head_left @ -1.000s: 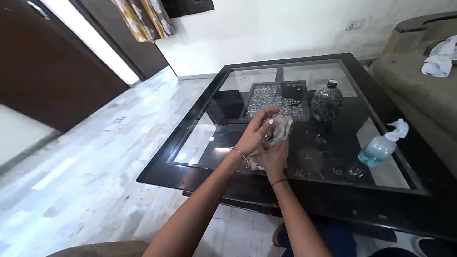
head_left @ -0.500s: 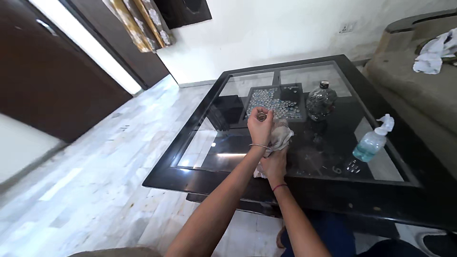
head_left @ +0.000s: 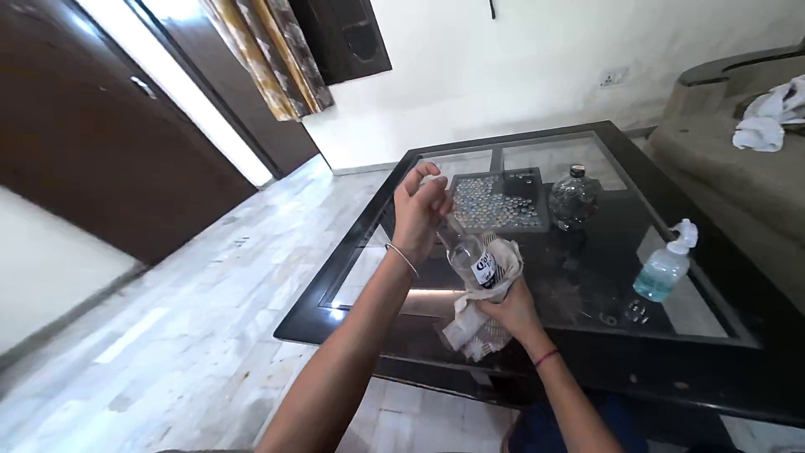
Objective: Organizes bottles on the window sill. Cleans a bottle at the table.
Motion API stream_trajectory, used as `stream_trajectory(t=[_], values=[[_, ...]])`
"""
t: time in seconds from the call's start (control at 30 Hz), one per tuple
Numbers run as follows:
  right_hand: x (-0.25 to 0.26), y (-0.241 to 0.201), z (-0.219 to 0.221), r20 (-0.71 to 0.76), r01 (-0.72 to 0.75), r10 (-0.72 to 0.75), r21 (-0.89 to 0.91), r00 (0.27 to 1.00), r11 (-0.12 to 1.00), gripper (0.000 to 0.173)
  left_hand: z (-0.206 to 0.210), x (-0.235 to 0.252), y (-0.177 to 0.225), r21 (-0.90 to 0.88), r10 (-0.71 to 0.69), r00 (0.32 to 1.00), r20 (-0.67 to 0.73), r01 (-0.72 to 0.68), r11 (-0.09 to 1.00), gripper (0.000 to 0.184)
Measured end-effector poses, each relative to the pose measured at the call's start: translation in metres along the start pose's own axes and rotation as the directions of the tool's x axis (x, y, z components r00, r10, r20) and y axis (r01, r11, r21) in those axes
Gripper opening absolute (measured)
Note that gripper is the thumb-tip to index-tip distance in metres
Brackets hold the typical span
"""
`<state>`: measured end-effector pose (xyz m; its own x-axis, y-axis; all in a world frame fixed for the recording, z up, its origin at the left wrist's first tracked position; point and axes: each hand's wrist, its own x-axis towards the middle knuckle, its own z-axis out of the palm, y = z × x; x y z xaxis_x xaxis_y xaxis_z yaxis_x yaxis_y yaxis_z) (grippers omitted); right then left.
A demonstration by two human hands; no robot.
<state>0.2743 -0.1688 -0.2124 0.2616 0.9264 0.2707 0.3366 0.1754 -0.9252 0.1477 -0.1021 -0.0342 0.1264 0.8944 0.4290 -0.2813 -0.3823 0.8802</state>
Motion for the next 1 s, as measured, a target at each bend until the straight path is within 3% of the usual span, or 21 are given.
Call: stream_trajectory(t=[0.1,0.2,0.37,0.5,0.67,0.77,0.83,0.87,0.9,0.93,0.97,1.0], values=[[0.001,-0.006,-0.008,0.015,-0.072,0.07,0.262,0.997,0.962,0.091,-0.01,0.007,0.011,-0.101,0.055,0.998,0.026,-0.053,0.993,0.028],[-0.006,-0.013,0.0,-0.062,-0.106,0.173,0.582,0.983,0.806,0.054,-0.014,0.01,0.014,-0.211,0.114,0.993,-0.014,-0.115,0.971,0.033],[-0.013,-0.02,0.021,-0.138,-0.193,0.434,0.75,0.89,0.633,0.017,0.004,0.0,0.005,-0.101,0.15,0.985,-0.089,-0.158,0.982,0.026],[-0.021,-0.015,0.016,-0.138,-0.305,0.621,0.777,0.771,0.551,0.017,0.024,-0.012,-0.011,0.01,0.105,0.973,-0.206,-0.105,0.994,0.021],[-0.037,0.011,-0.029,-0.221,-0.292,0.675,0.776,0.704,0.559,0.024,0.029,-0.002,-0.015,0.024,0.08,0.947,-0.312,-0.076,0.997,0.015],[-0.058,0.038,-0.066,-0.111,-0.163,0.676,0.93,0.728,0.329,0.032,0.028,0.005,-0.017,0.101,0.161,0.945,-0.286,-0.137,0.985,0.016],[-0.08,0.066,-0.08,-0.098,0.1,0.434,0.995,0.895,0.019,0.037,0.027,0.007,-0.022,0.15,0.208,0.946,-0.249,-0.174,0.973,0.016],[-0.089,0.078,-0.085,-0.119,0.155,0.303,0.983,0.945,-0.096,0.04,0.027,0.006,-0.025,0.161,0.214,0.946,-0.241,-0.179,0.971,0.015],[-0.097,0.07,-0.087,-0.156,0.18,0.343,0.983,0.926,-0.039,0.042,0.027,0.004,-0.028,0.166,0.207,0.948,-0.241,-0.17,0.971,0.015],[-0.101,0.039,-0.083,-0.219,0.175,0.545,0.976,0.809,0.132,0.04,0.027,0.001,-0.03,0.165,0.19,0.951,-0.244,-0.153,0.974,0.015],[-0.113,0.024,-0.076,-0.313,0.141,0.597,0.938,0.739,0.317,0.035,0.026,-0.001,-0.032,0.164,0.175,0.952,-0.252,-0.136,0.977,0.014],[-0.139,0.028,-0.071,-0.393,0.104,0.46,0.837,0.796,0.537,0.029,0.025,-0.004,-0.033,0.164,0.158,0.952,-0.261,-0.118,0.979,0.014]])
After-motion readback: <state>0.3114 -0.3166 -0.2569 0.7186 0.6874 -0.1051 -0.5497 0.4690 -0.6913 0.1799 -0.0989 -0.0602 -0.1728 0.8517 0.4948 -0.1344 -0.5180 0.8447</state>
